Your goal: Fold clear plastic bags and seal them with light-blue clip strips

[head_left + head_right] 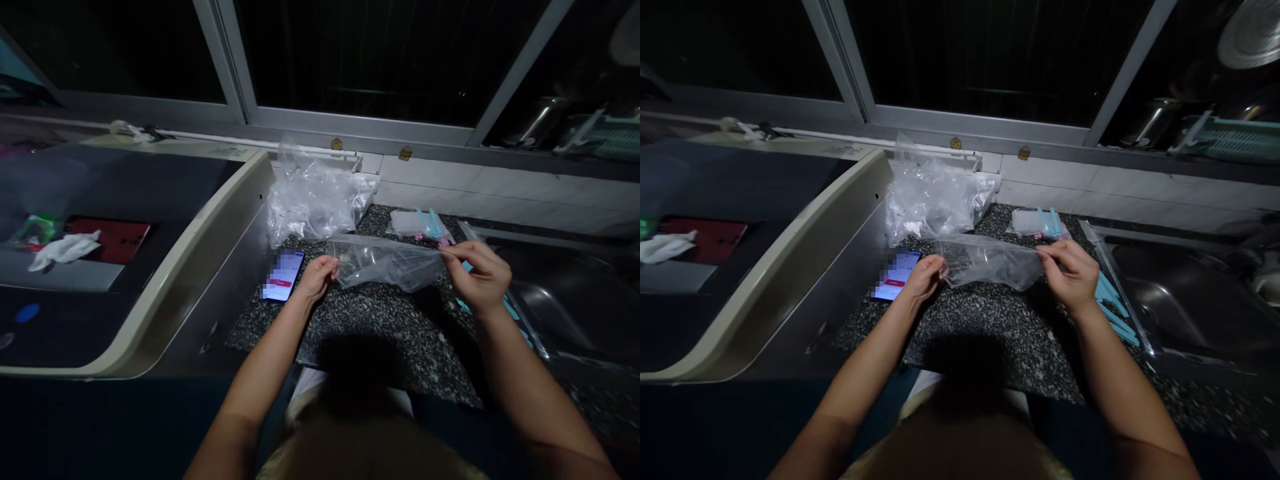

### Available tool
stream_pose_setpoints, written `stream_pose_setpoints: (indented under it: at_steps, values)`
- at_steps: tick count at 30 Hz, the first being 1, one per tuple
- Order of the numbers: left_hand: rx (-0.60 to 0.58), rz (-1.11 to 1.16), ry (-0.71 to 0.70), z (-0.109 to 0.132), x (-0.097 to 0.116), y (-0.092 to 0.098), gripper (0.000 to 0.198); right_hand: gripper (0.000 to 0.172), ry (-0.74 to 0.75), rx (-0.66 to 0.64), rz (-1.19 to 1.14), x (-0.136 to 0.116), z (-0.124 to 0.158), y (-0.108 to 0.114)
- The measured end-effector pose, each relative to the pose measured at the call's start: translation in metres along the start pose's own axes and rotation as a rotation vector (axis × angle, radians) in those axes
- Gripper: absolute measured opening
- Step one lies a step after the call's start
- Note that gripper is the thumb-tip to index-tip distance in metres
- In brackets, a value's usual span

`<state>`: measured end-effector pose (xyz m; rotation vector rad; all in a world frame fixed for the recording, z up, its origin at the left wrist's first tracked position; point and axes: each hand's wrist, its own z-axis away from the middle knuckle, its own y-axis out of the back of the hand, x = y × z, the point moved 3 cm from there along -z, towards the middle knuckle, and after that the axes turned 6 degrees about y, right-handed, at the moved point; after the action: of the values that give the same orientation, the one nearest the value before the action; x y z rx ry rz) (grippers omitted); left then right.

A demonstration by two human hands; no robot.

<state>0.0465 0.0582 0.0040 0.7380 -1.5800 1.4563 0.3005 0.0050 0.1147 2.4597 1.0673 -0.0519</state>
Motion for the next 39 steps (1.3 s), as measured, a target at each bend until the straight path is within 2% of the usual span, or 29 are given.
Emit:
stream_pose_setpoints:
  at_steps: [3,6,8,11,16,18,24,28,32,36,39]
  values:
    - [-0.006,0.097,-0.049,0.001,0.005,0.001,0.045,0.011,-0.142,-0.049,-0.096,0.006,-0.001,-0.005]
    - [0.011,0.127,-0.082,0.003,0.006,0.002,0.044,0.016,-0.355,-0.011,-0.147,0.016,0.000,-0.012]
    - [0.014,0.088,-0.094,0.004,0.005,0.003,0.045,0.019,-0.469,0.019,-0.173,0.023,-0.001,-0.018]
    - [-0.004,-0.027,-0.120,0.005,0.003,0.001,0.048,0.023,-0.566,0.008,-0.231,0.032,-0.002,-0.026]
    - [0.067,-0.378,-0.189,0.007,0.004,-0.001,0.034,0.026,-0.645,-0.052,-0.316,0.047,0.000,-0.039]
    - [0.114,-0.442,-0.198,0.007,0.005,0.000,0.031,0.026,-0.672,-0.083,-0.342,0.053,0.003,-0.042]
    - [0.118,-0.447,-0.221,0.004,0.008,0.006,0.029,0.025,-0.807,-0.066,-0.406,0.075,0.007,-0.043]
    - [0.107,-0.439,-0.238,0.002,0.008,0.008,0.028,0.028,-0.847,-0.068,-0.433,0.083,0.008,-0.049]
    - [0.185,-0.418,-0.245,0.000,0.004,0.011,0.027,0.037,-0.940,-0.091,-0.464,0.083,0.025,-0.059]
    - [0.284,-0.372,-0.239,-0.004,0.000,0.015,0.027,0.046,-0.991,-0.243,-0.348,0.073,0.055,-0.056]
    - [0.305,-0.377,-0.213,-0.005,-0.002,0.015,0.027,0.048,-0.981,-0.396,-0.287,0.061,0.077,-0.054]
